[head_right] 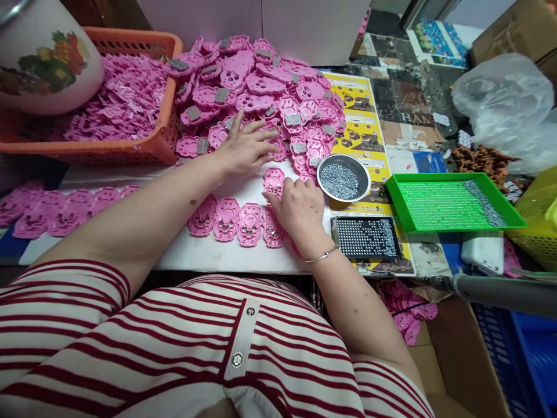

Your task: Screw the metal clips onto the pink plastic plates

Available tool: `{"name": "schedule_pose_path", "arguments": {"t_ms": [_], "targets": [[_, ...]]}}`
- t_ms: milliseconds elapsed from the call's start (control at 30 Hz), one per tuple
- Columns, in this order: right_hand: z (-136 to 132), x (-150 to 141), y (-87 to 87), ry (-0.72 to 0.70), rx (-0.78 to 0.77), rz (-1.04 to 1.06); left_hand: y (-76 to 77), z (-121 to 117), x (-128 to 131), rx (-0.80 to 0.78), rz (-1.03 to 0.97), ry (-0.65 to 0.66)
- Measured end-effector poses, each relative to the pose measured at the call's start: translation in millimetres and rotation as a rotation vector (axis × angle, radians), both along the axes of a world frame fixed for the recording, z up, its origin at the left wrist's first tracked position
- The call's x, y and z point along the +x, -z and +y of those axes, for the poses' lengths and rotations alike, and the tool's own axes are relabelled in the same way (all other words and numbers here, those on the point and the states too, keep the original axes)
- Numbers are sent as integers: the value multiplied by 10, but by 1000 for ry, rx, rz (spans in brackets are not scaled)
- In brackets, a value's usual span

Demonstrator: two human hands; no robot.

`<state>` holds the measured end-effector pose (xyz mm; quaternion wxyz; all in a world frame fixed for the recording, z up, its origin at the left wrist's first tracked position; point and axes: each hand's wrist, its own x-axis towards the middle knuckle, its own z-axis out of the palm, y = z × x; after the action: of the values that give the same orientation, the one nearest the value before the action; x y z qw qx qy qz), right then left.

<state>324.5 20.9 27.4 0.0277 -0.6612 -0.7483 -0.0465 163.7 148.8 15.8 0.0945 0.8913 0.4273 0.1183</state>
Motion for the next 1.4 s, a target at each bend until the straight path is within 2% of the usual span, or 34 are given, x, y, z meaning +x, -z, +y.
{"name": "schedule_pose_path", "arguments": {"t_ms": [167, 300, 400, 533, 700, 867, 967, 1067, 1133, 1233, 1400], "targets": [[-120, 323, -25, 118, 4, -29, -28, -225, -25, 2, 43, 82], [-142, 392, 54, 171, -19, -31, -42, -431, -130, 63, 36, 50], [-122, 381, 78, 189, -17, -14, -61, -630, -331, 124, -17, 22], [-153, 337, 13, 201, 18, -2, -9, -939, -707, 157, -92, -41], [-143, 41, -102, 117, 36, 22, 132, -1275, -1019, 102, -65, -150], [42, -422, -118, 3, -21, 24, 189, -1439, -1064, 109, -43, -186], [142, -595, -115, -34, -43, 10, 180, -1491, -1107, 108, -42, -201], [201, -683, -127, -49, -52, -9, 155, -1471, -1168, 96, -60, -227], [213, -719, -147, -53, -52, -23, 126, -1369, -1173, 104, -68, -236], [183, -741, -195, -46, -44, -47, 60, -1059, -1065, 134, -57, -212], [63, -648, -300, -26, -52, -99, -55, -408, -684, 83, 17, -109]]}}
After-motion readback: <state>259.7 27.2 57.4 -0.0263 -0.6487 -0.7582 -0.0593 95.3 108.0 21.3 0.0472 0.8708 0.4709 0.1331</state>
